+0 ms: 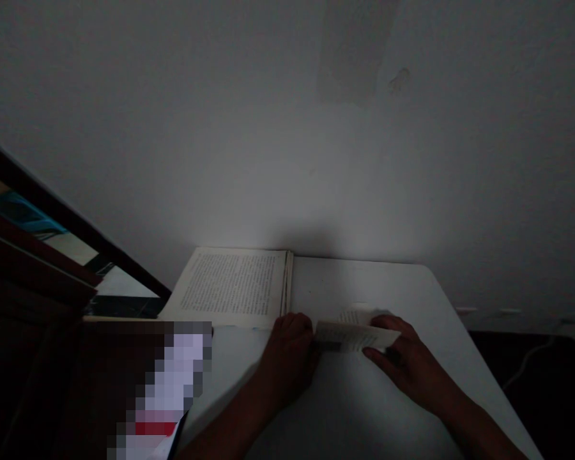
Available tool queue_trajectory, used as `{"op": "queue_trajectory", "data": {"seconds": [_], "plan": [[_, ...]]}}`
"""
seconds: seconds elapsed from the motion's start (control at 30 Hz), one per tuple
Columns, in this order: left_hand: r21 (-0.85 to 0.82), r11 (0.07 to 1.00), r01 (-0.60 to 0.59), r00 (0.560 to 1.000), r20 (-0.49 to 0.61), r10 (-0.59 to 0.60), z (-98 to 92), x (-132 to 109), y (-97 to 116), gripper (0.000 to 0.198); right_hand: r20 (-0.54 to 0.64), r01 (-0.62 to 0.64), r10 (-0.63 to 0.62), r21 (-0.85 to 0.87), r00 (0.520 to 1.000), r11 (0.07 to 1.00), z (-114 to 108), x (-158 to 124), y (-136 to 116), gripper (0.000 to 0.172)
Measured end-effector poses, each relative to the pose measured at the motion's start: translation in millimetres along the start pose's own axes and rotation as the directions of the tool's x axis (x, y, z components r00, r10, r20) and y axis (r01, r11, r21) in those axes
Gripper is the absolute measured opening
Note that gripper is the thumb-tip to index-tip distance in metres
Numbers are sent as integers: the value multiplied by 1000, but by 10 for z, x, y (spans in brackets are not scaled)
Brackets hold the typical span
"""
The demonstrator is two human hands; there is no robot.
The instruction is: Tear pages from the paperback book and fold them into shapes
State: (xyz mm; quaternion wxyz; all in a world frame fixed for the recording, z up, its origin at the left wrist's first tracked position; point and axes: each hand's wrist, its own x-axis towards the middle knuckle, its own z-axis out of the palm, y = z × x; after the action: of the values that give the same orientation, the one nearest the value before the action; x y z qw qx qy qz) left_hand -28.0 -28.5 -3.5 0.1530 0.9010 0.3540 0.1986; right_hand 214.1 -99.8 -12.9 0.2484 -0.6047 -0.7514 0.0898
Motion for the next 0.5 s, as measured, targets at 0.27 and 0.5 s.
{"op": "queue_trajectory", "data": {"seconds": [0.27, 0.5], "plan": [[28, 998, 61, 997, -56, -60, -45, 7, 70, 3, -15, -11, 11, 9, 1000, 1000, 32, 5, 19, 22], [-3, 992, 125, 990, -64, -125, -24, 14, 51, 8, -34, -8, 10, 73, 999, 997, -37, 35, -59, 23]]}}
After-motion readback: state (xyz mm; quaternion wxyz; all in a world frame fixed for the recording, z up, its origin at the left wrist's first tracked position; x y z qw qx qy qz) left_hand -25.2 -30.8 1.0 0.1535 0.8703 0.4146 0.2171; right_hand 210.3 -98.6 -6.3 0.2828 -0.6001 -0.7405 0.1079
